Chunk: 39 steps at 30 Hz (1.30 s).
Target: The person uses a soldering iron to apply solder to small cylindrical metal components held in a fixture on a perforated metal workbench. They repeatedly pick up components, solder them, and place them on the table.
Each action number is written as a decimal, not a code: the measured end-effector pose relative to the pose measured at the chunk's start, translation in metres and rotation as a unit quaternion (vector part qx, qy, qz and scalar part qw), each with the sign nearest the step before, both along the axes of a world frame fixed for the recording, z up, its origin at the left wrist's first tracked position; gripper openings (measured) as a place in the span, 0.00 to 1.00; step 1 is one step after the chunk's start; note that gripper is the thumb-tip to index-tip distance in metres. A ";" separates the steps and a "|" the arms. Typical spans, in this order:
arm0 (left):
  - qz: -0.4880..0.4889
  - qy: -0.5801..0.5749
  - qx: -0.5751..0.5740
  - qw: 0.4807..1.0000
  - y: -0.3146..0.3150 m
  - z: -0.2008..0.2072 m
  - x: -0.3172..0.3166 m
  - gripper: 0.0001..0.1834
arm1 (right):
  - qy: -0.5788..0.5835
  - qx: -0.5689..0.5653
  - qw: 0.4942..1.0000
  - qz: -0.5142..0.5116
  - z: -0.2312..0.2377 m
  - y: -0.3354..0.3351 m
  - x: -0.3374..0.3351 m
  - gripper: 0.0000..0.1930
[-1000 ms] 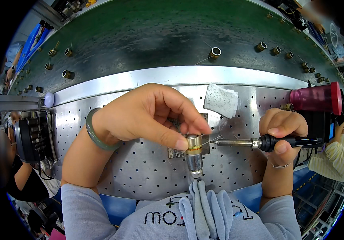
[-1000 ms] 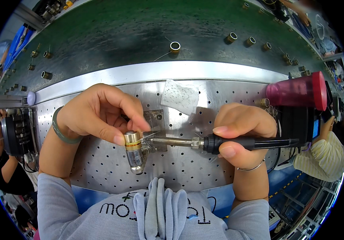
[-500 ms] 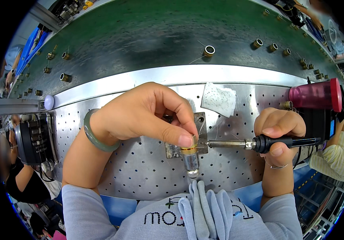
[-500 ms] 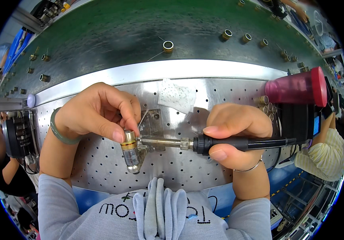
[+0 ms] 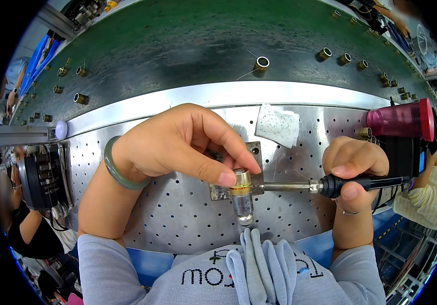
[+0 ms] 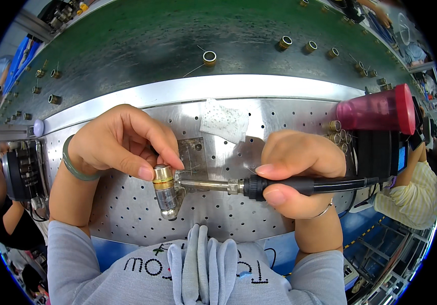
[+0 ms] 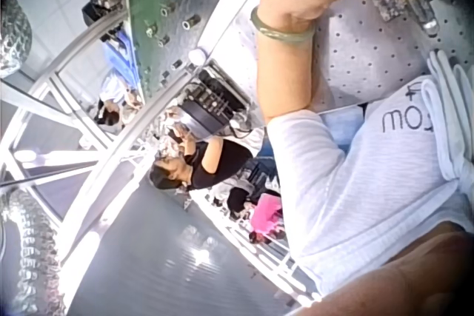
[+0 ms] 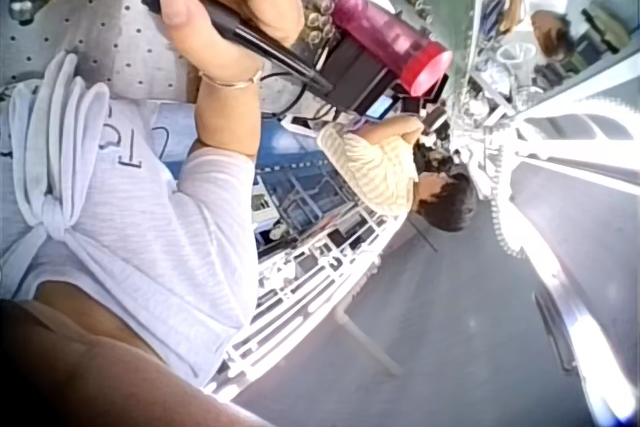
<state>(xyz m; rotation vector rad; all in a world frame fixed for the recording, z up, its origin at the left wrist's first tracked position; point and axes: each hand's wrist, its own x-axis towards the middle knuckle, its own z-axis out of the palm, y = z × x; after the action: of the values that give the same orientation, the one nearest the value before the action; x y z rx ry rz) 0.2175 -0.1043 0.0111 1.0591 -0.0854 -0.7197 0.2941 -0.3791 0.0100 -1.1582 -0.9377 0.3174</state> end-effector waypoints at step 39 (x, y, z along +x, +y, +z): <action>0.006 -0.014 -0.006 1.000 0.001 0.001 -0.001 0.16 | -0.034 -0.016 0.999 0.025 0.004 0.005 -0.002 0.16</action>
<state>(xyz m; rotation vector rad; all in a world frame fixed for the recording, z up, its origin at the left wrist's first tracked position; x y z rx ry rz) 0.2168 -0.1032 0.0120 1.0572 -0.1075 -0.6938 0.2920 -0.3742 0.0137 -1.1824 -1.0260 0.3350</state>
